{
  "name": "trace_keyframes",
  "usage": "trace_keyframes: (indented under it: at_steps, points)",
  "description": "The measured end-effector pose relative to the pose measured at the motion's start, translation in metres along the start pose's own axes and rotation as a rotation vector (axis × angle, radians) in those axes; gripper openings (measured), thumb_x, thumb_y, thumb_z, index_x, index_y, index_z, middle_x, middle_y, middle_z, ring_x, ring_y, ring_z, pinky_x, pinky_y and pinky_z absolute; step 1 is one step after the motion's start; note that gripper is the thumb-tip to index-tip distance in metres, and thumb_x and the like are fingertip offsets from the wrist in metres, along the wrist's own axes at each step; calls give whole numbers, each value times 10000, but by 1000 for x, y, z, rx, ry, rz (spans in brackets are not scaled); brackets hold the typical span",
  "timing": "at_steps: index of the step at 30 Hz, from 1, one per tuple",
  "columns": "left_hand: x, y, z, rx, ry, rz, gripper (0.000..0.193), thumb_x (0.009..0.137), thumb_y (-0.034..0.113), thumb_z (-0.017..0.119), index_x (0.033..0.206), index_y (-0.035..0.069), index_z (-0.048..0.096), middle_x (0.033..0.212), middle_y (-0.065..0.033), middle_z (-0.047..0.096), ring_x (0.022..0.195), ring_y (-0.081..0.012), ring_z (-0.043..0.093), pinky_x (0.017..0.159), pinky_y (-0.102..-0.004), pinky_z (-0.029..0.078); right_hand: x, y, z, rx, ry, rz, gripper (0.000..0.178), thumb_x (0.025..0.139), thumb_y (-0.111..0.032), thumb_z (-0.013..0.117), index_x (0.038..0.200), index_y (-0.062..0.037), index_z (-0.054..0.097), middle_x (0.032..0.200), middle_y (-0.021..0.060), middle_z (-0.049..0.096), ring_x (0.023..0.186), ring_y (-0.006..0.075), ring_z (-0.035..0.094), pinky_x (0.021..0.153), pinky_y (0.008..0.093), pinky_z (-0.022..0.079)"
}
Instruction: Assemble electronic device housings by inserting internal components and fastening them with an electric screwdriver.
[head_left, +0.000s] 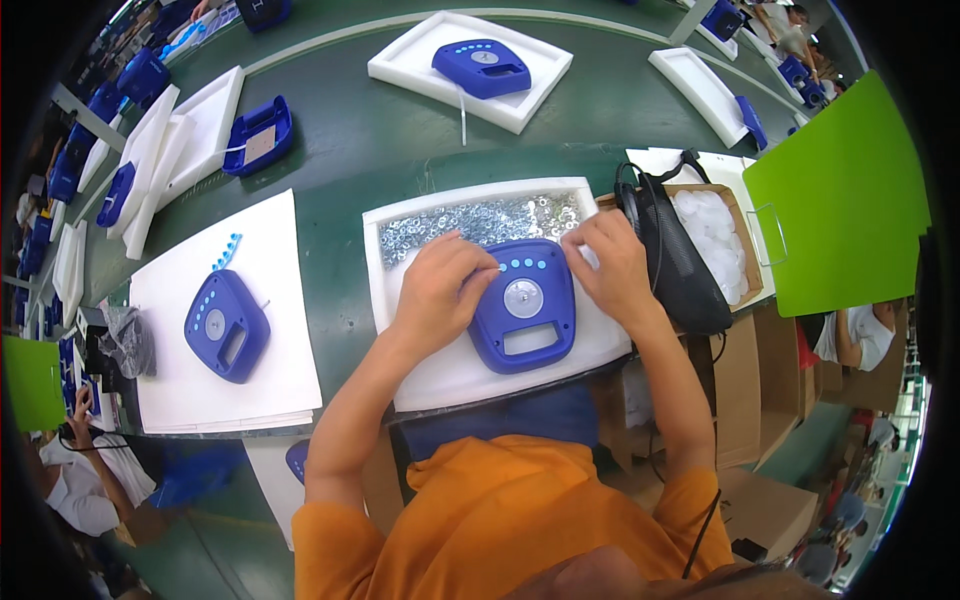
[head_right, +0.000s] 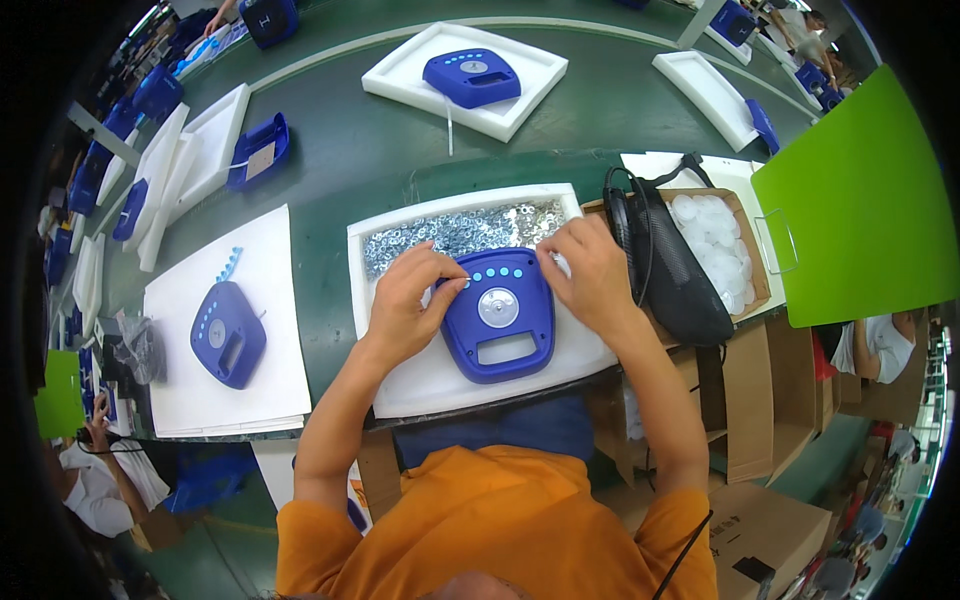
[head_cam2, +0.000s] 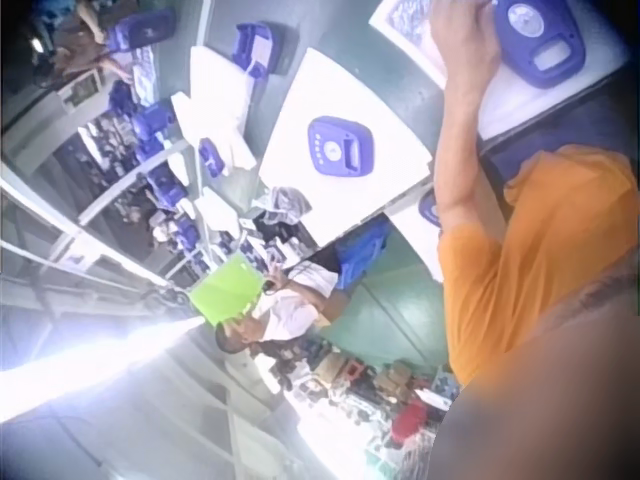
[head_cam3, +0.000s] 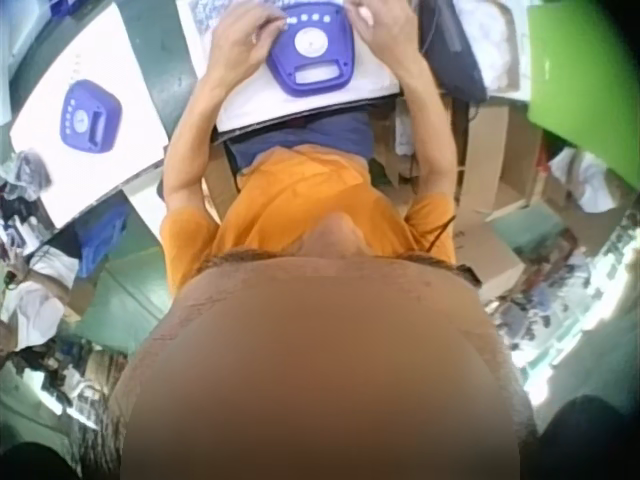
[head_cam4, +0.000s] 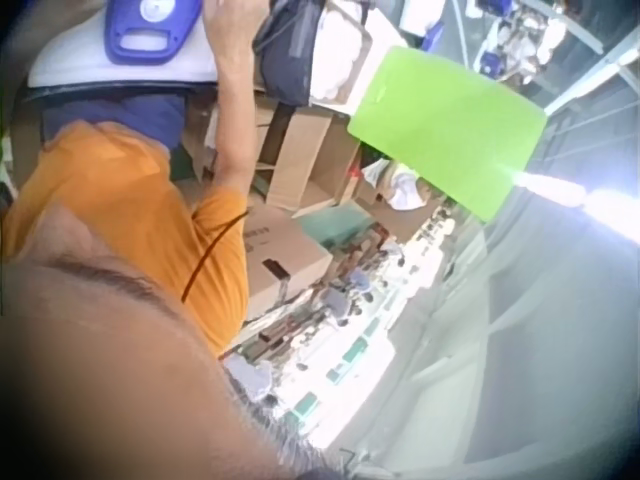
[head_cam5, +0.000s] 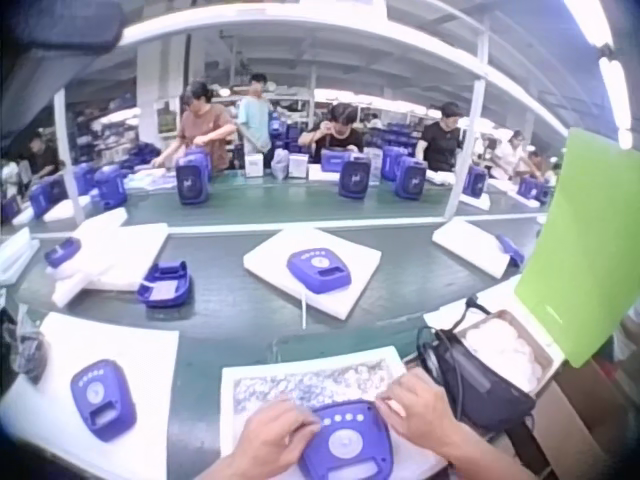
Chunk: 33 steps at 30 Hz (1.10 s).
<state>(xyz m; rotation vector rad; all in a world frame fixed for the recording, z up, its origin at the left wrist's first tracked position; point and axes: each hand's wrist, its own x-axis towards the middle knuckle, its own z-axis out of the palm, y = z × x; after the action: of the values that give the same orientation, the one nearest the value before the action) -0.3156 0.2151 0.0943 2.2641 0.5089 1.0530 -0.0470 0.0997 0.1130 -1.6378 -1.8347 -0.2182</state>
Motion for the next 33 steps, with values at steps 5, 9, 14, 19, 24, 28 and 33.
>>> trace_keyframes:
  at_steps: [5, 9, 14, 19, 24, 28, 33]
  points:
    - [-1, 2, 4, -7, -80, 74, 102, 958, 21, 822, 1044, 59, 782, 1013, -73, 794, 986, -308, 774, 1171, -548, 565, -12, -52, -1, 106, -13, -129, 172, 844, -32, 876, 970, -40, 760, 957, 83, 691, 907, 316, 696, 766, 432, 592]
    - [-2, 3, 6, -7, -71, 100, 103, 951, 17, 823, 1036, 59, 782, 1017, -68, 796, 985, -301, 776, 1164, -548, 570, -20, -59, 5, 18, -69, -236, 176, 804, -42, 839, 955, -36, 748, 939, 75, 665, 902, 274, 691, 740, 394, 591]
    - [-2, 4, 8, 4, -83, 130, 117, 939, 21, 835, 1034, 66, 783, 1024, -68, 795, 990, -298, 776, 1163, -551, 574, -24, -62, 3, -80, -102, -310, 168, 840, -108, 764, 992, -36, 766, 951, 58, 663, 928, 260, 703, 746, 377, 598]
    - [-2, 7, 10, 41, -110, 171, 153, 910, 30, 859, 1035, 80, 786, 1037, -63, 784, 1002, -286, 771, 1165, -544, 577, -24, -60, -9, -45, -71, -293, 198, 821, -91, 846, 1006, -42, 794, 957, 51, 687, 923, 257, 715, 739, 371, 600]
    - [-1, 9, 16, 108, -169, 258, 175, 881, 48, 861, 1035, 90, 789, 1038, -49, 774, 1013, -264, 766, 1173, -534, 575, -36, -54, -17, -20, -4, -142, 218, 815, -76, 938, 998, -61, 820, 956, 55, 714, 895, 252, 710, 717, 371, 598]
    - [-1, 10, 18, 215, -207, 337, 162, 882, 77, 812, 1042, 95, 797, 1045, -31, 774, 1027, -234, 767, 1190, -528, 567, -42, -56, -16, 1, -20, -126, 223, 812, -74, 938, 999, -54, 818, 959, 56, 716, 896, 256, 710, 723, 373, 599]
    - [-1, 12, 15, 279, -226, 390, 172, 869, 92, 792, 1040, 101, 806, 1077, -24, 782, 1062, -217, 771, 1206, -524, 559, -43, -57, -16, 26, -24, -118, 214, 820, -71, 933, 998, -45, 816, 963, 60, 721, 905, 263, 715, 737, 377, 603]
